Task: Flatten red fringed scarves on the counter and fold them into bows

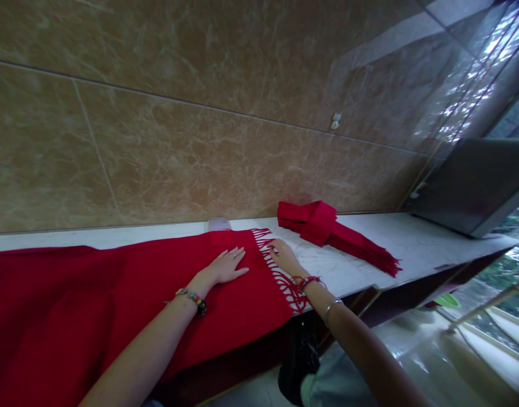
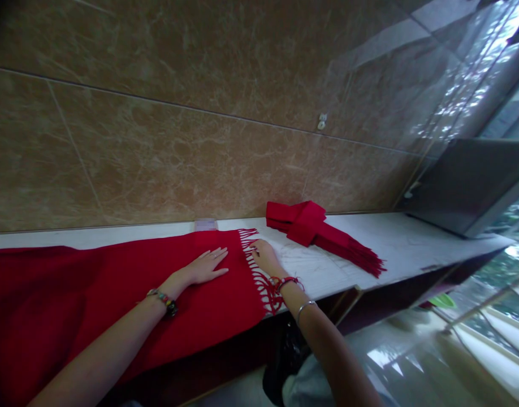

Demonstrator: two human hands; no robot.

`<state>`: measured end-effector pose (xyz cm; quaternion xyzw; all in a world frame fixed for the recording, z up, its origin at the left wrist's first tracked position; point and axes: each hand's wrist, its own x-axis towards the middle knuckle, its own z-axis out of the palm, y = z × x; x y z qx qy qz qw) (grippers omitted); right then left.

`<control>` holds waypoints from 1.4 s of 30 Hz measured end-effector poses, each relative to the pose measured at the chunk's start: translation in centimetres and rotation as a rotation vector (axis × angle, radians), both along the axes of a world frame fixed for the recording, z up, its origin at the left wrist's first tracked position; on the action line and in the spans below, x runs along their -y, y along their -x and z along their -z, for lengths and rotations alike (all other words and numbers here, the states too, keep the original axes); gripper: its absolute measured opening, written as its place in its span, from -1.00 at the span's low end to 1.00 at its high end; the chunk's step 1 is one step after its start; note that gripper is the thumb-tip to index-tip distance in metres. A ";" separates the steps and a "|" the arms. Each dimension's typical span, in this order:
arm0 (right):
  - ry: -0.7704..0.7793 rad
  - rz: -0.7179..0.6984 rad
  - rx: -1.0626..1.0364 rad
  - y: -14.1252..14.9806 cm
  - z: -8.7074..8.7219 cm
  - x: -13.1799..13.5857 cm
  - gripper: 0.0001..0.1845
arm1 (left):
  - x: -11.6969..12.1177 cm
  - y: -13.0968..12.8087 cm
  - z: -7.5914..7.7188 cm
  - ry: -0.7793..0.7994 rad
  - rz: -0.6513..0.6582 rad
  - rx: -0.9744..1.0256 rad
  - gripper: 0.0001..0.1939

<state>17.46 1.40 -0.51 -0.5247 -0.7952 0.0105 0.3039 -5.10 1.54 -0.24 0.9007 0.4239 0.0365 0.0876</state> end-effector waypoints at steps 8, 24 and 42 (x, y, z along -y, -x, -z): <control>0.183 -0.502 0.169 -1.4 -4.6 3.4 -0.86 | 0.1 -0.2 -0.1 -0.028 -0.025 -0.007 -0.33; 0.239 -0.554 0.302 -6.4 -6.0 4.6 -0.82 | 0.1 -0.7 -0.5 -0.047 -0.036 -0.120 -0.32; 0.310 -0.799 0.359 -4.3 -6.5 7.9 -0.81 | -0.2 -0.6 0.4 -0.054 -0.057 -0.105 -0.32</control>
